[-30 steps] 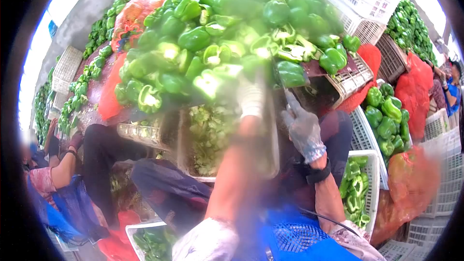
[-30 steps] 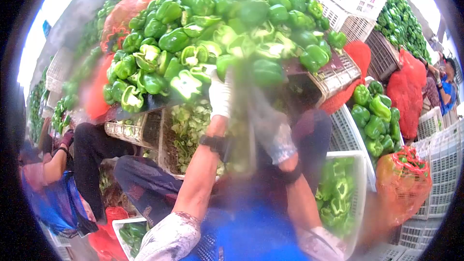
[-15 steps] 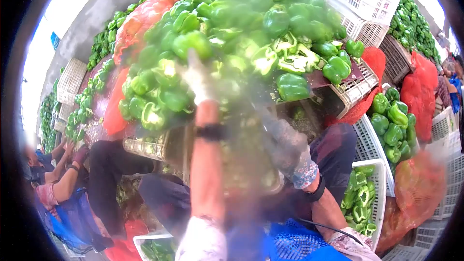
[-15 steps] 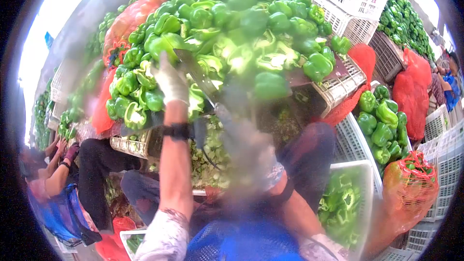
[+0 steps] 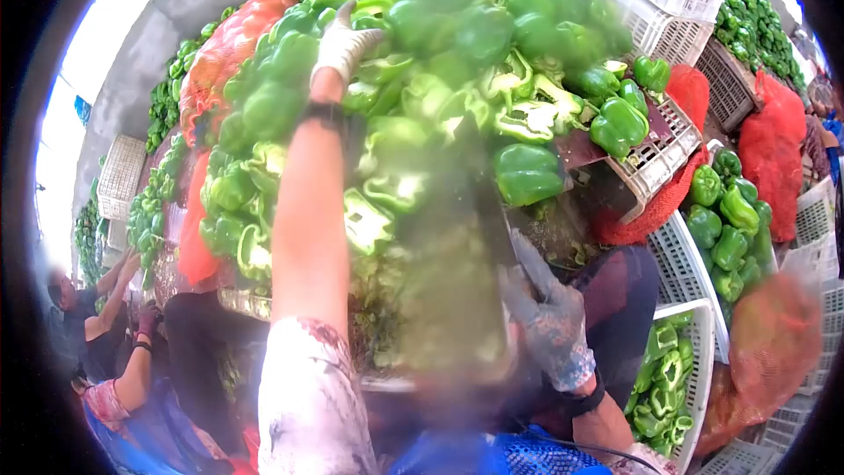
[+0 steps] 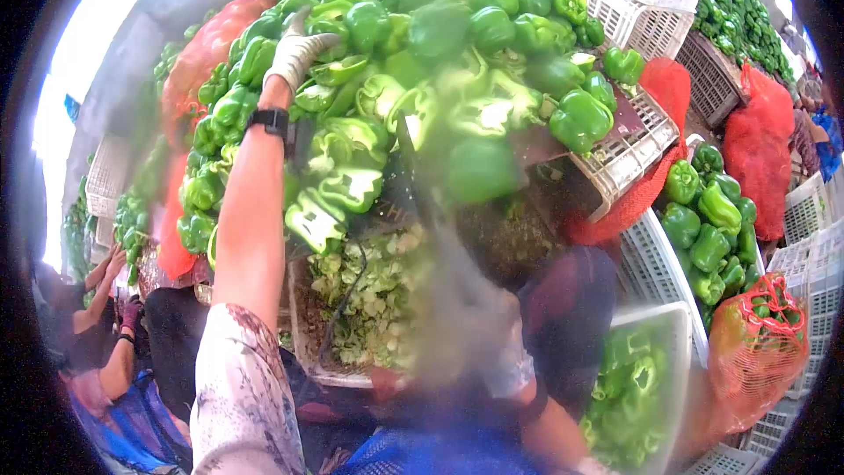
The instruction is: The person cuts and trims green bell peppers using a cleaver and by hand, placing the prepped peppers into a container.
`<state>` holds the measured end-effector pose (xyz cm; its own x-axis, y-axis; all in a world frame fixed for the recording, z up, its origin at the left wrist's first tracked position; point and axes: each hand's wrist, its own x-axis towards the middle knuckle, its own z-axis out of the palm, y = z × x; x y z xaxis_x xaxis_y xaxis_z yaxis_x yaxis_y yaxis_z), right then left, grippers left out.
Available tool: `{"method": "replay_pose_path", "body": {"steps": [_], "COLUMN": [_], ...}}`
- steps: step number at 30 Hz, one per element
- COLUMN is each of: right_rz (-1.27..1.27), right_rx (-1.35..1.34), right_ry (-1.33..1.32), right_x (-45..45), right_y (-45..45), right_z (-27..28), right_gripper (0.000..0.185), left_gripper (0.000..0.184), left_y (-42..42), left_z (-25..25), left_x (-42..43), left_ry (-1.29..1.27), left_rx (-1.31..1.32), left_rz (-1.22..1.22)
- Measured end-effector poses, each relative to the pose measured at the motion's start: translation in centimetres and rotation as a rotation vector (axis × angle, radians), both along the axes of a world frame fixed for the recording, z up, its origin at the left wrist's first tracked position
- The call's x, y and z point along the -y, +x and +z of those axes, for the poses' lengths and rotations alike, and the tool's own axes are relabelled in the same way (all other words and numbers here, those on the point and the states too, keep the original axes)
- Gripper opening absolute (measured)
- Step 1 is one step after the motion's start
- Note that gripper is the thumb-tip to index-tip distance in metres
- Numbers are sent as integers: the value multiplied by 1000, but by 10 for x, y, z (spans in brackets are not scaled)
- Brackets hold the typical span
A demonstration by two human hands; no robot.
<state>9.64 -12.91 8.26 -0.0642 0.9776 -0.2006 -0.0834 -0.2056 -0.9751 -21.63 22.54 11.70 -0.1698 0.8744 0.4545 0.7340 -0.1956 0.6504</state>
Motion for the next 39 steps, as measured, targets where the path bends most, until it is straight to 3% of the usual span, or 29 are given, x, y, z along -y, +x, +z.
{"method": "replay_pose_path", "body": {"steps": [1, 2, 5, 6, 9, 10, 11, 12, 13, 14, 15, 16, 17, 19, 20, 21, 23, 25, 27, 28, 30, 33, 35, 37, 39], "right_rz": [8, 2, 21, 28, 37, 37, 34, 27, 19, 4, -14, -49, -51, -64, -72, -81, -110, -112, -115, -77, -19, 65, 83, 9, -70], "right_rx": [61, 54, -73, -87, -54, -37, -40, -83, -126, -203, -282, -36, -66, -49, -6, 37, -32, -9, 77, 116, 198, 369, 290, 235, 185], "right_ry": [30, 19, -60, -61, -27, -21, -42, -57, -73, -78, -81, 169, 177, 196, 214, 231, 189, 193, 296, 327, 359, 389, 207, 427, 515], "right_x": [-2, -4, -9, -9, -6, -5, -6, -3, 0, 2, 3, 3, 3, 4, 5, 6, 10, 15, 17, 17, 18, 22, 21, 21, 23], "right_y": [4, 5, 10, 11, 12, 12, 12, 11, 9, 9, 8, 4, 4, 8, 11, 13, 9, 9, 6, 8, 11, 14, 16, 15, 17], "right_z": [-2, -4, -2, -2, -4, -3, 3, 4, 4, -1, -9, -23, -31, -40, -43, -47, -36, -27, -19, -22, -28, -25, -14, -18, -14], "right_gripper": [54, 55, 57, 58, 59, 59, 58, 58, 58, 57, 56, 56, 56, 55, 55, 55, 54, 53, 52, 51, 50, 48, 47, 45, 45], "left_gripper": [99, 94, 89, 76, 68, 60, 60, 61, 61, 62, 62, 62, 62, 62, 63, 62, 71, 73, 74, 71, 65, 56, 51, 50, 51], "left_y": [-1, 2, -3, -2, -15, 1, -1, -28, -33, -38, -39, -22, -3, 55, 70, 94, 119, 163, 178, 185, 190, 187, 189, 180, 173], "left_z": [2, -4, 0, 0, -4, 8, 9, -7, -9, -11, -19, -16, -12, -3, -26, -26, -65, -83, -109, -109, -105, -99, -89, -102, -111], "left_x": [-12, -20, -18, -11, -3, 23, 28, 13, 19, 25, 35, 67, 100, 177, 196, 227, 263, 293, 299, 302, 308, 318, 324, 315, 310], "left_ry": [-177, -89, -150, -138, -67, -51, -7, 160, 239, 337, 361, 324, 296, 103, 246, 193, 196, 132, 194, 131, 50, 9, -10, 39, 57], "left_rx": [139, -144, 9, 152, 638, 961, 1054, 620, 386, 166, 147, 298, 455, 1119, 810, 943, 661, 745, 297, 582, 774, 647, 757, 838, 675], "left_rz": [-109, 58, -7, -85, -173, -279, -301, -338, -362, -371, -385, -408, -426, -453, -412, -324, -80, -59, 55, 3, -44, -42, -83, -117, -69]}}
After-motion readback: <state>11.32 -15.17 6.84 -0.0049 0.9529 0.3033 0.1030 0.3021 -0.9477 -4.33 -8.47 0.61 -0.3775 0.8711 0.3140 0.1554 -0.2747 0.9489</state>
